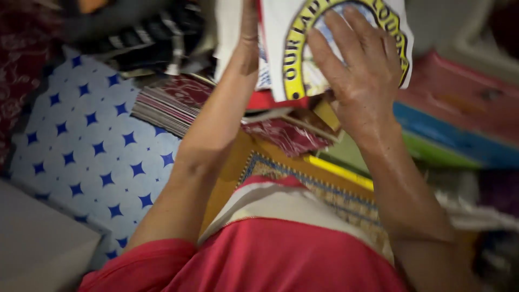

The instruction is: The person sits on the floor and organizes clothes in a drawer. They fold various garments including shirts and pants, and place them neatly into the drawer. The person also handles a small box containing jewelry.

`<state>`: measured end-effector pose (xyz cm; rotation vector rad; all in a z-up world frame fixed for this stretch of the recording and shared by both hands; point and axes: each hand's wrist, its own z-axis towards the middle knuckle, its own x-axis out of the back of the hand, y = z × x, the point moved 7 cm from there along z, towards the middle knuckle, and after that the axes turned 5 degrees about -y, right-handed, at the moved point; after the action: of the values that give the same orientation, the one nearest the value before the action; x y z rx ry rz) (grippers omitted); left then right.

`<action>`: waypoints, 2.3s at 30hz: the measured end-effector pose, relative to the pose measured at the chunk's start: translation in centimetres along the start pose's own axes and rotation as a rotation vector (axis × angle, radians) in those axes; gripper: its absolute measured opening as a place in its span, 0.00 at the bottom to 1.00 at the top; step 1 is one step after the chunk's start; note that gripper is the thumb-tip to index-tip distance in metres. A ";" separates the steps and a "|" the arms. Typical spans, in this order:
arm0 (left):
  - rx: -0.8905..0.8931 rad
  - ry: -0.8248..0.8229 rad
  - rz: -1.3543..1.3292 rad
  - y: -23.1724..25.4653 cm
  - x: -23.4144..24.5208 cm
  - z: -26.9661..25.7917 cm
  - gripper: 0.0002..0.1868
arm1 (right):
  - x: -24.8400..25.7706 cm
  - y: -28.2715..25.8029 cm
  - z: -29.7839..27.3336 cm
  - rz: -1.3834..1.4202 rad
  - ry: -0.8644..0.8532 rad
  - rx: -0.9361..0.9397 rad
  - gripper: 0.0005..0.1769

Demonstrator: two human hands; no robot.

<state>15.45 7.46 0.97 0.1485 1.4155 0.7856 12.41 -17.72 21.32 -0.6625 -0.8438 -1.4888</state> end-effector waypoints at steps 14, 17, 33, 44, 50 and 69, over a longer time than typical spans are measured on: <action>0.264 0.282 -0.080 -23.9 -13.8 -12.4 0.41 | 8.8 1.4 -22.0 0.395 -0.421 -0.246 0.46; 0.371 0.332 -0.078 -28.9 -15.1 -16.0 0.43 | 8.9 4.8 -27.7 0.544 -0.375 -0.360 0.33; 0.783 0.651 -0.285 -55.1 -6.6 -30.9 0.48 | -38.8 26.7 -76.6 1.742 0.172 -2.045 0.17; 0.832 0.818 -0.051 -57.0 0.2 -32.0 0.45 | -48.7 29.3 -79.4 1.968 0.812 -2.161 0.13; 0.768 0.808 0.043 -56.9 4.1 -33.6 0.41 | -47.8 23.8 -81.7 1.985 0.856 -2.037 0.07; 0.969 0.784 -0.016 -53.7 -5.3 -29.3 0.52 | -31.4 7.2 -72.4 2.306 0.305 -1.757 0.38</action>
<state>10.31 -45.87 -29.01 0.6170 2.4587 0.0457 27.94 -58.95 -44.50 -1.5298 1.5717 0.3888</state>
